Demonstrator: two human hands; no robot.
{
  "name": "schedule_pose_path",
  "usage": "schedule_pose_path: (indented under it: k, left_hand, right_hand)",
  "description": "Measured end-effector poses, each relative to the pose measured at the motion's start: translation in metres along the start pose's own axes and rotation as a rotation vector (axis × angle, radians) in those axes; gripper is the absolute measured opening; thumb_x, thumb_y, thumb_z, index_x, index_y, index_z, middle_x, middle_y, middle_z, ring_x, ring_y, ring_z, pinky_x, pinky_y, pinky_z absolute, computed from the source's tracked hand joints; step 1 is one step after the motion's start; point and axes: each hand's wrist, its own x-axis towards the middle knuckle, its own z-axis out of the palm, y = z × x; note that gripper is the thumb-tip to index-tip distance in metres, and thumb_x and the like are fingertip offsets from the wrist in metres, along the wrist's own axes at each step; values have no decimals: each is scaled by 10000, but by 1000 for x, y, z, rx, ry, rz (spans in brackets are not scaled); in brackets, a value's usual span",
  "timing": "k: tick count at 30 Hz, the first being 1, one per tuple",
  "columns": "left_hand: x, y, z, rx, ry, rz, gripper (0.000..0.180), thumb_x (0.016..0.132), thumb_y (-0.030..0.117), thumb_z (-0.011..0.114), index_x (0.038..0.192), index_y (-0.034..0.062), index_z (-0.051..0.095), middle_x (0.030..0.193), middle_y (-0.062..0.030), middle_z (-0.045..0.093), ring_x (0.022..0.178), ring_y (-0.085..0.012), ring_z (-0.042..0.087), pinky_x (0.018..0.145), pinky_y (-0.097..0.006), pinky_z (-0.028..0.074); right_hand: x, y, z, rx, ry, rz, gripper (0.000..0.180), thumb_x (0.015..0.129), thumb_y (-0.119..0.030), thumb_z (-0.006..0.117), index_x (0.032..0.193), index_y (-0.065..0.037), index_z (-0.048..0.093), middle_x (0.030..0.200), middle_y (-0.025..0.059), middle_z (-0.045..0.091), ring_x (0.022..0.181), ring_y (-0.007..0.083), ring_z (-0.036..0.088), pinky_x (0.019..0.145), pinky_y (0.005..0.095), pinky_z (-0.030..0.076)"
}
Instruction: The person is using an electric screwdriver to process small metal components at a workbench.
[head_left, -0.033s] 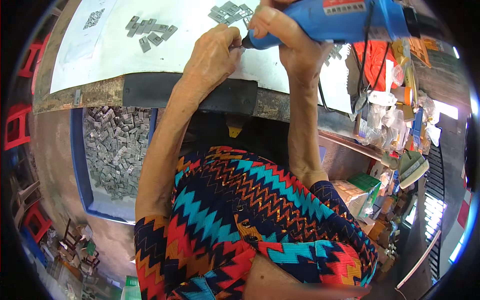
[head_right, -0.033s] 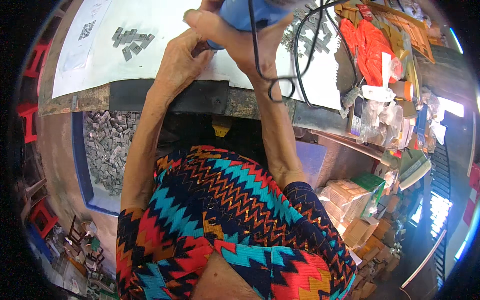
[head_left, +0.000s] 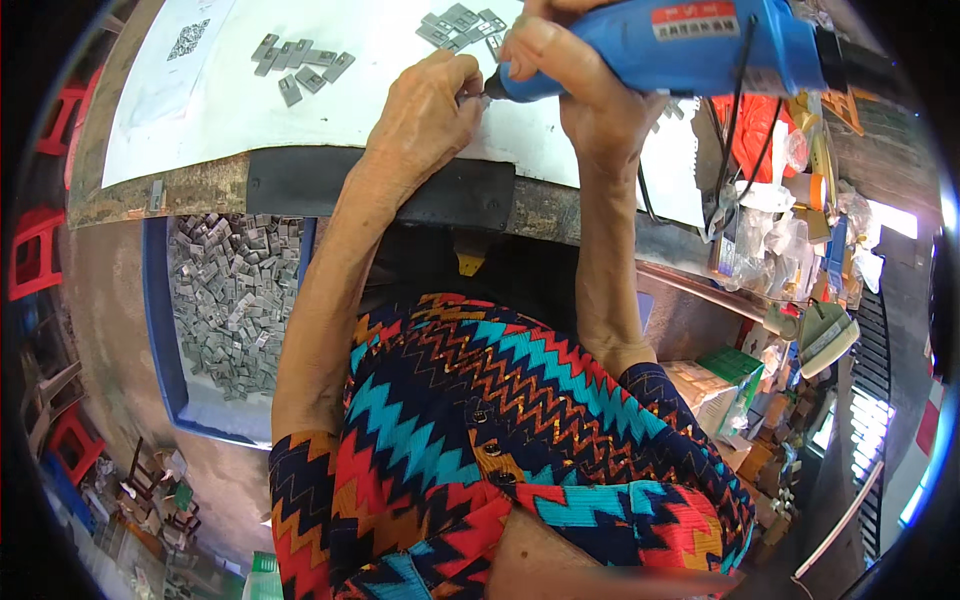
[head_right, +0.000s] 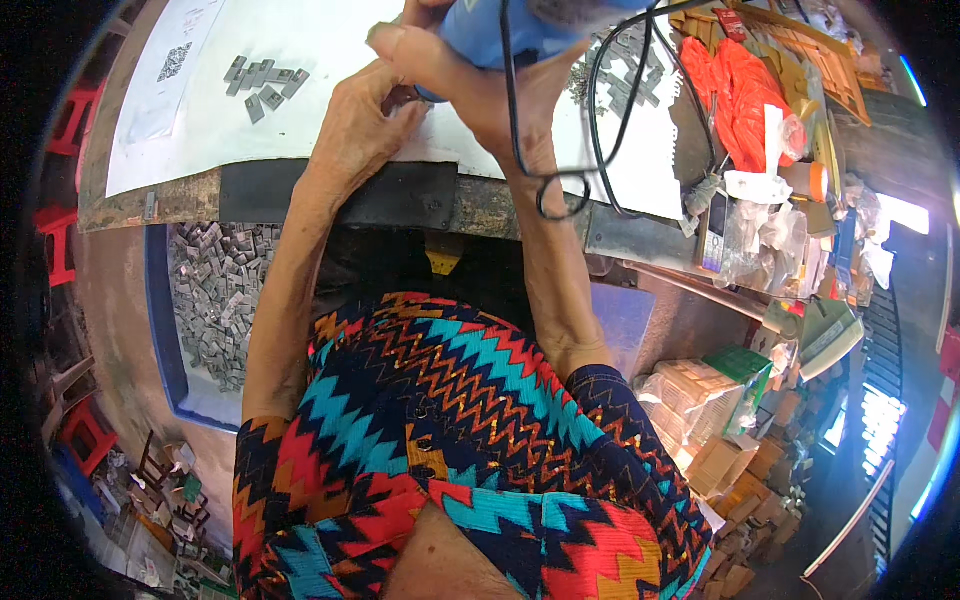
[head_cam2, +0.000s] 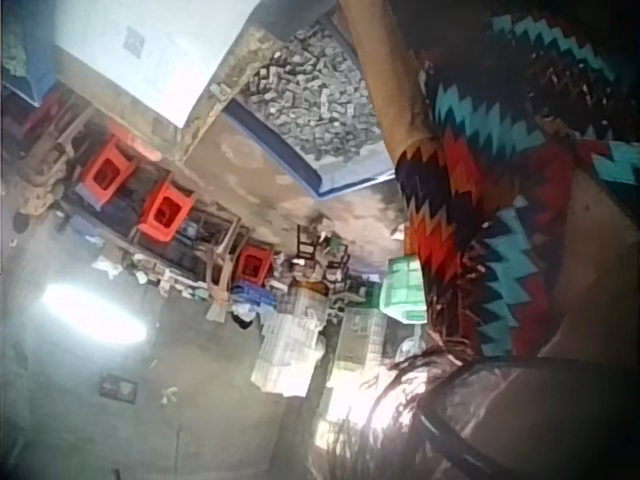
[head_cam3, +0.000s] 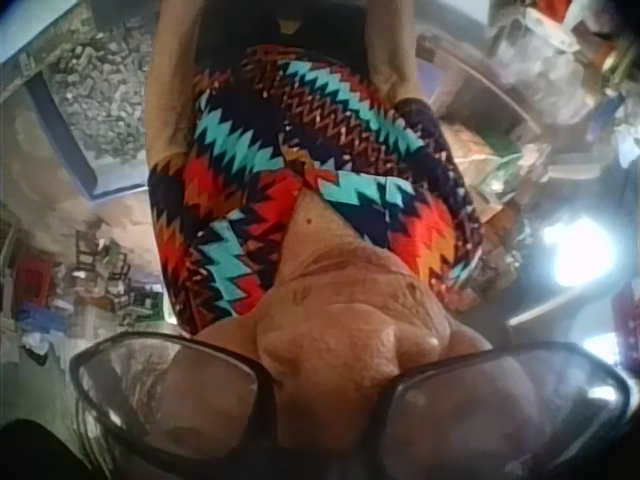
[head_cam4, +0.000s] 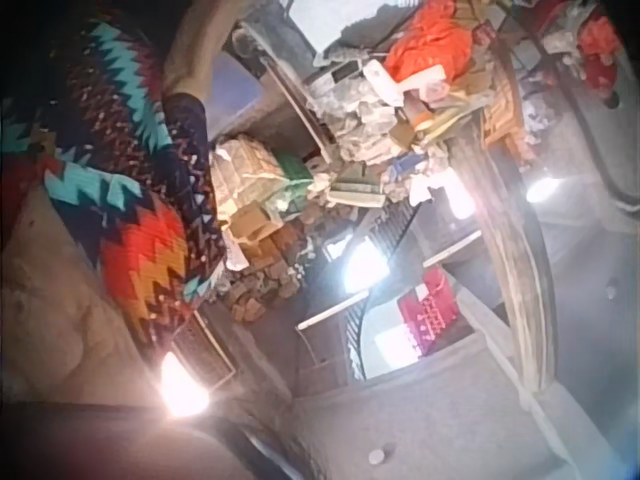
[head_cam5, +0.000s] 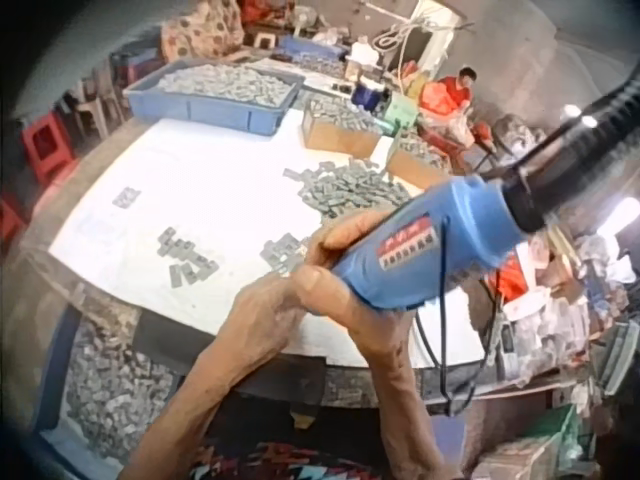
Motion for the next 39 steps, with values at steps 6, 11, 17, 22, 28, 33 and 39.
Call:
schedule_pose_path:
  k: [6,11,17,22,28,33,39]
  left_hand:
    - [-3,1,-1,61,-19,16,92,703,54,585,756,-12,549,744,-159,541,753,-322,547,691,-403,438]
    - [1,-5,2,117,-7,116,181,727,126,591,818,-25,548,743,-124,556,621,-231,534,593,-338,439]
    - [2,0,1,92,-18,115,148,728,91,590,820,-16,546,716,-94,546,603,-171,518,563,-292,425]
    - [0,7,-5,-51,-116,-81,124,744,40,593,854,-6,561,646,0,491,573,-70,434,524,-219,381]
    - [-2,14,-14,-41,-130,-97,201,788,14,576,987,11,605,709,18,494,658,-64,439,604,-204,374]
    - [-8,12,-31,17,-75,-130,189,802,28,571,986,13,612,739,13,525,667,-66,447,599,-205,372]
    - [-11,3,-51,128,21,-171,177,791,-2,556,961,7,604,695,-31,477,615,-94,440,564,-227,383]
  right_hand:
    - [-6,-6,0,68,102,103,311,666,72,649,898,-29,469,755,118,545,551,160,543,489,276,466]
    - [-6,-21,-26,219,22,-73,306,720,12,616,972,-21,445,792,178,554,559,194,572,496,296,485]
    - [-26,-49,-73,6,148,-130,210,743,28,497,954,37,500,822,202,546,563,206,531,624,411,482]
    - [-38,-51,-100,-50,399,-166,156,742,11,548,897,28,550,754,164,564,547,223,547,652,408,468]
    - [-48,-34,-122,28,522,-125,153,743,-5,574,892,10,550,745,145,563,556,228,553,672,418,460]
    - [-47,-24,-124,78,509,-135,168,758,-24,574,921,-13,534,732,128,564,559,214,553,676,419,463]
    - [-46,-18,-123,97,506,-110,165,769,-41,569,930,-14,543,735,124,565,560,216,552,678,426,457]
